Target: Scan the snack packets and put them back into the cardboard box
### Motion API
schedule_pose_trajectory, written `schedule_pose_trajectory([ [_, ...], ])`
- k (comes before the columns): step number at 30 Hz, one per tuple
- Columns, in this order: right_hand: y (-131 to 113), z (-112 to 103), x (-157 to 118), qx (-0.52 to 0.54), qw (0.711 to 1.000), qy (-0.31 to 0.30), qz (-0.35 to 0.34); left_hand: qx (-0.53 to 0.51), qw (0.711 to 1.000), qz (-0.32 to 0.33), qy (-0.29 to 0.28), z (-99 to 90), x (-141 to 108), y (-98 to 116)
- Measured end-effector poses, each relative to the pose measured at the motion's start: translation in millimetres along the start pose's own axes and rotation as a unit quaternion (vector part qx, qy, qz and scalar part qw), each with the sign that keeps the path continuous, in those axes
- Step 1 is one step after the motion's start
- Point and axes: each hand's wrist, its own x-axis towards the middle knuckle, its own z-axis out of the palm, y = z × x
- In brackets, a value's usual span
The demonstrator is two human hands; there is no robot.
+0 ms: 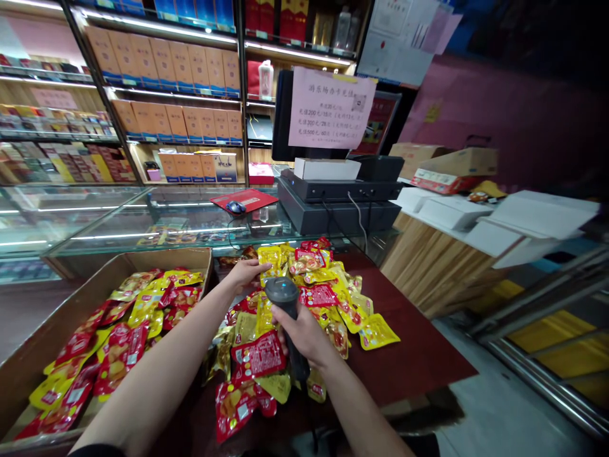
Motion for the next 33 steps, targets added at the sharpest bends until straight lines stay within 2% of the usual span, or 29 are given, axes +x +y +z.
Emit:
schedule_pose_trajectory([
  [10,1,-1,1,0.003,1.0,-0.009,-0.005,0.0,1.0,-0.018,0.0,1.3,-1,0],
  [17,-3,-1,0,0.007,1.0,-0.002,0.0,-0.005,1.0,0.007,0.003,0.5,-1,-1],
  [20,-6,-1,-3,0.019,1.0,0.003,0.003,-0.013,1.0,0.013,0.011,0.0,0,4],
  [23,-9,-4,-4,0.024,1.0,0.002,0.001,-0.035,0.999,0.024,0.019,-4.9,-1,18],
  [26,-12,-8,-3,0.022,1.0,0.004,-0.012,-0.051,0.997,0.043,0.046,-19.1,-10,37],
  [28,-14,-9,-1,0.013,1.0,-0.013,-0.024,-0.045,0.995,0.058,0.069,-35.1,-21,49],
  [33,-24,4,4,-0.003,0.997,-0.064,-0.047,-0.017,0.987,0.078,0.141,-94.2,-69,66],
])
